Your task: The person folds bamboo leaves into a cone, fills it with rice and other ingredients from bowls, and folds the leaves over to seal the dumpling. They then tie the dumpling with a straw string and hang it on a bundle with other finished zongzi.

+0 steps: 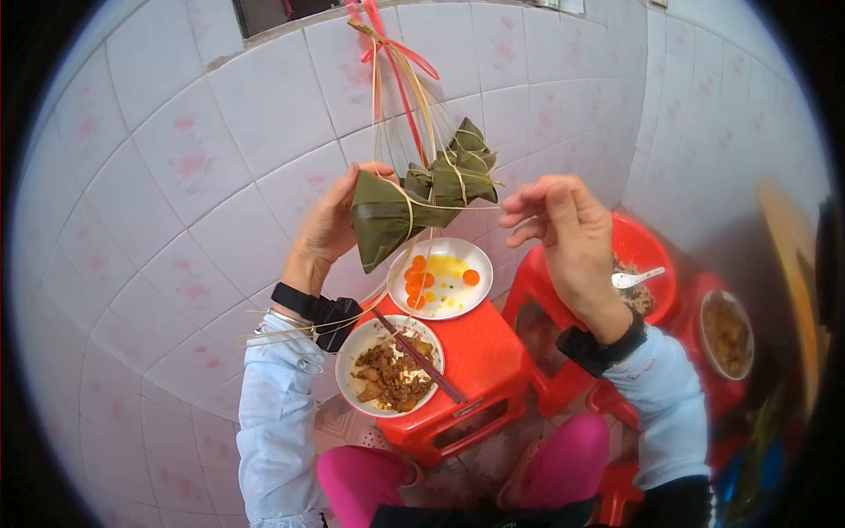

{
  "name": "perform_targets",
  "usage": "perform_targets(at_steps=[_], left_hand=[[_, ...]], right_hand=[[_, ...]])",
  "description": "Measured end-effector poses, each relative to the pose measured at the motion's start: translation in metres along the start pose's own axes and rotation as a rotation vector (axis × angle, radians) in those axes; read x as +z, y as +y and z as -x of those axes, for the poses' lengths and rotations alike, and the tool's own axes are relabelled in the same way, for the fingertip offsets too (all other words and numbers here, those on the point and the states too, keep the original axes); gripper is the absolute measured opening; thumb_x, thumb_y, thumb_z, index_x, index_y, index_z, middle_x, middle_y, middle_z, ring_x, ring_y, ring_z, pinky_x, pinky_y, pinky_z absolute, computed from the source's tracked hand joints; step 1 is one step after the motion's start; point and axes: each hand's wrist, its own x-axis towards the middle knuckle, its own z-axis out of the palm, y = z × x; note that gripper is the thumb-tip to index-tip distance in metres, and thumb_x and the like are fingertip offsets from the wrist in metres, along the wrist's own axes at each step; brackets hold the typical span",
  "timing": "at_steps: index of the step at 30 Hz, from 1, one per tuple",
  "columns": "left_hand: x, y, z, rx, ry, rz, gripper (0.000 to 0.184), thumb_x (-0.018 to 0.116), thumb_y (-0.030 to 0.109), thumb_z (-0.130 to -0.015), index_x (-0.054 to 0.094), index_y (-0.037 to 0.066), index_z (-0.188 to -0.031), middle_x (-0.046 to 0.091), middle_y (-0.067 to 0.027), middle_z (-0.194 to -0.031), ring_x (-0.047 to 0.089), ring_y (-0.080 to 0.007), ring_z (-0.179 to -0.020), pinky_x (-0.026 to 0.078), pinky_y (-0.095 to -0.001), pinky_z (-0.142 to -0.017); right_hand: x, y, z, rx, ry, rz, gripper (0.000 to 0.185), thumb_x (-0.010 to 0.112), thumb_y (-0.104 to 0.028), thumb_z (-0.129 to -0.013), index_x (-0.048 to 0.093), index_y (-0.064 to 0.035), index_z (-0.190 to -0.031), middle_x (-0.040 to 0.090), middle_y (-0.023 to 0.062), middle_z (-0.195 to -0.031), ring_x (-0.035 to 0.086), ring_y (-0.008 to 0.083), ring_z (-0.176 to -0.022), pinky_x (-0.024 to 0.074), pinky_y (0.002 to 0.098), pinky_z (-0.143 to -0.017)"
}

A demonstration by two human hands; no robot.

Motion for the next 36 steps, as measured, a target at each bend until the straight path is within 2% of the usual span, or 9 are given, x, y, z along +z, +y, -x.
perform_targets(at_steps=[2,6,8,14,18,20,23,29,36], left_hand=[[0.010,-0.002,0.001,-0.001,0.173,-0.034,0.052,0.046,0.052,-0.093,0.054,0.006,-0.114,0.060,-0.0090,-0.104,0.060,-0.0201,-0.101,0.049,-0.0400,-0.090],[0.025,0.005,-0.007,-0.104,0.215,-0.169,0.056,0.048,0.054,-0.091,0.053,0.005,-0.116,0.062,-0.0083,-0.106,0.061,-0.0187,-0.097,0.051,-0.0382,-0.085],[0.056,0.012,-0.007,-0.303,0.499,-0.334,0.054,0.050,0.053,-0.091,0.054,0.005,-0.118,0.062,-0.0087,-0.110,0.061,-0.0187,-0.097,0.052,-0.0358,-0.082],[0.057,0.010,-0.011,-0.340,0.350,-0.116,0.048,0.048,0.041,-0.095,0.051,0.003,-0.123,0.063,-0.0122,-0.108,0.063,-0.0242,-0.096,0.058,-0.0391,-0.077],[0.056,0.012,-0.011,-0.301,0.297,-0.201,0.049,0.045,0.039,-0.096,0.048,-0.001,-0.125,0.062,-0.0169,-0.111,0.065,-0.0288,-0.095,0.061,-0.0358,-0.070],[0.047,0.015,-0.014,-0.365,0.138,-0.008,0.051,0.043,0.038,-0.097,0.047,-0.004,-0.125,0.062,-0.0208,-0.110,0.068,-0.0313,-0.087,0.061,-0.0307,-0.059],[0.048,0.010,-0.013,-0.331,0.278,0.061,0.050,0.044,0.041,-0.096,0.050,-0.002,-0.120,0.065,-0.0192,-0.102,0.069,-0.0287,-0.071,0.057,-0.0264,-0.046],[0.046,0.008,-0.012,-0.306,0.280,0.131,0.049,0.043,0.040,-0.097,0.052,-0.002,-0.118,0.066,-0.0185,-0.093,0.068,-0.0256,-0.063,0.057,-0.0268,-0.045],[0.047,0.009,-0.014,-0.314,0.309,0.105,0.046,0.042,0.039,-0.097,0.052,-0.001,-0.117,0.066,-0.0172,-0.091,0.066,-0.0231,-0.060,0.057,-0.0262,-0.044]], right_hand=[[-0.004,0.000,-0.004,0.081,0.015,-0.178,0.030,0.045,-0.025,-0.099,0.058,0.0021,-0.105,0.064,0.0146,-0.101,0.064,0.0186,-0.093,0.0564,0.0265,-0.068],[-0.001,-0.002,-0.002,0.139,0.087,-0.216,0.030,0.047,-0.025,-0.098,0.055,0.0011,-0.110,0.062,0.0146,-0.103,0.063,0.0197,-0.091,0.0552,0.0279,-0.065],[0.002,-0.005,-0.001,0.117,0.016,-0.028,0.023,0.048,-0.014,-0.098,0.058,0.0003,-0.112,0.062,0.0129,-0.107,0.064,0.0186,-0.096,0.0568,0.0263,-0.070],[-0.007,0.007,-0.007,-0.044,-0.188,0.175,0.021,0.050,-0.003,-0.095,0.064,-0.0063,-0.110,0.061,0.0085,-0.108,0.063,0.0140,-0.092,0.0543,0.0225,-0.068],[-0.011,0.001,-0.016,-0.023,-0.253,0.273,0.019,0.049,-0.001,-0.094,0.063,-0.0014,-0.107,0.062,0.0095,-0.099,0.062,0.0148,-0.087,0.0498,0.0240,-0.064],[-0.010,0.000,-0.018,-0.030,-0.257,0.255,0.016,0.052,-0.001,-0.092,0.066,-0.0045,-0.100,0.061,0.0040,-0.093,0.060,0.0087,-0.078,0.0510,0.0207,-0.065],[-0.007,-0.004,-0.017,0.021,-0.143,0.282,0.011,0.057,-0.002,-0.089,0.066,-0.0040,-0.095,0.060,0.0021,-0.082,0.059,0.0086,-0.074,0.0493,0.0224,-0.062],[-0.013,0.007,-0.049,-0.342,-0.227,0.791,0.006,0.064,-0.005,-0.082,0.063,-0.0023,-0.087,0.058,0.0062,-0.075,0.058,0.0145,-0.065,0.0444,0.0274,-0.055],[-0.010,0.016,-0.056,-0.349,-0.197,0.776,0.004,0.063,-0.004,-0.081,0.061,-0.0020,-0.084,0.057,0.0064,-0.074,0.056,0.0157,-0.062,0.0440,0.0276,-0.054]])
